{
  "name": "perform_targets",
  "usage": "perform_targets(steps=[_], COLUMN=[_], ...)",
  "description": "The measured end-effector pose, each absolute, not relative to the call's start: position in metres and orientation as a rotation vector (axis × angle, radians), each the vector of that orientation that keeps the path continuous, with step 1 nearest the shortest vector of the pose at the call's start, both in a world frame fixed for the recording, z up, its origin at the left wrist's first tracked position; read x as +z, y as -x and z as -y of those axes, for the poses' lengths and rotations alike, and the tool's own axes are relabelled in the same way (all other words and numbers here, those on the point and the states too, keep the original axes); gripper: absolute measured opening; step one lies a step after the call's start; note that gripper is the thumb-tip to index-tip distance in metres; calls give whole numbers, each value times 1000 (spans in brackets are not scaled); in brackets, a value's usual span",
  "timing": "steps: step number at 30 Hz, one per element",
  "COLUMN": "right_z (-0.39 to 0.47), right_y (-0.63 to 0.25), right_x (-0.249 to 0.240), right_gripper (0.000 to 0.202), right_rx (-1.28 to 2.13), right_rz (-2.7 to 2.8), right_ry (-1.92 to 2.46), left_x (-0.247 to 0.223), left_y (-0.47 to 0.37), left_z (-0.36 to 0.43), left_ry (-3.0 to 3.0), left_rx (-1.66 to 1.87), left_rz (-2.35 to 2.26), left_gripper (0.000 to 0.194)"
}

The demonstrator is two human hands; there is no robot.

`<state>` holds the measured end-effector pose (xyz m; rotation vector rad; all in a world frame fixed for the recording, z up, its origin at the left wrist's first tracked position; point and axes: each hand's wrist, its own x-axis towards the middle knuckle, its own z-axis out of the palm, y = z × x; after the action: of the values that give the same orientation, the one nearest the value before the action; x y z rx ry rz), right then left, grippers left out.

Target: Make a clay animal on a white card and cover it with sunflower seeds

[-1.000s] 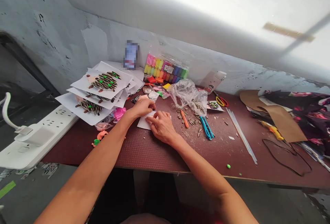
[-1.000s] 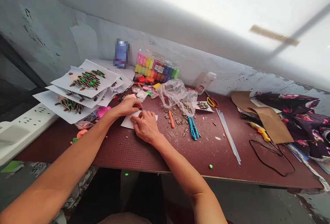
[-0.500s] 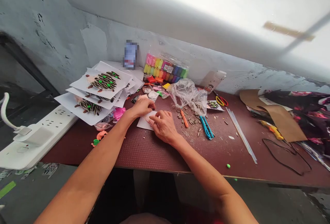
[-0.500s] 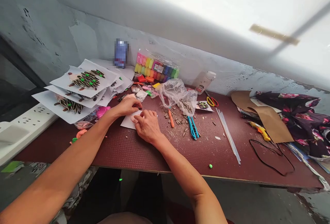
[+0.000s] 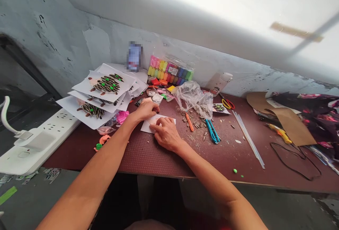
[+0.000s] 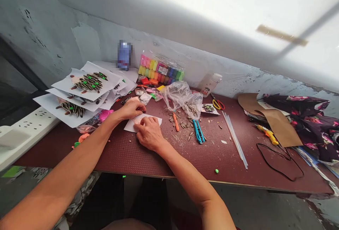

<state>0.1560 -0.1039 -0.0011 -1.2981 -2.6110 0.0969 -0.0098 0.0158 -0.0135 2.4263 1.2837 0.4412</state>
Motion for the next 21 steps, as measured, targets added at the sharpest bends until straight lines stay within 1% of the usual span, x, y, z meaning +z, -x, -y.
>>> perform_targets(steps=[3, 14, 21], right_z=[103, 101, 101], right_y=[-155, -147, -152], right_x=[-2, 1, -3], right_gripper=[31, 25, 31], right_rx=[99, 69, 83], right_rz=[2574, 2602, 2486], right_ry=[1326, 1345, 1350], left_x=[-12, -13, -16], left_y=[9, 9, 10], left_z=[-15, -16, -17], left_ry=[-2408, -2439, -2394], left_rx=[427, 423, 462], left_rz=[-1288, -1299, -1273], left_gripper=[26, 27, 24])
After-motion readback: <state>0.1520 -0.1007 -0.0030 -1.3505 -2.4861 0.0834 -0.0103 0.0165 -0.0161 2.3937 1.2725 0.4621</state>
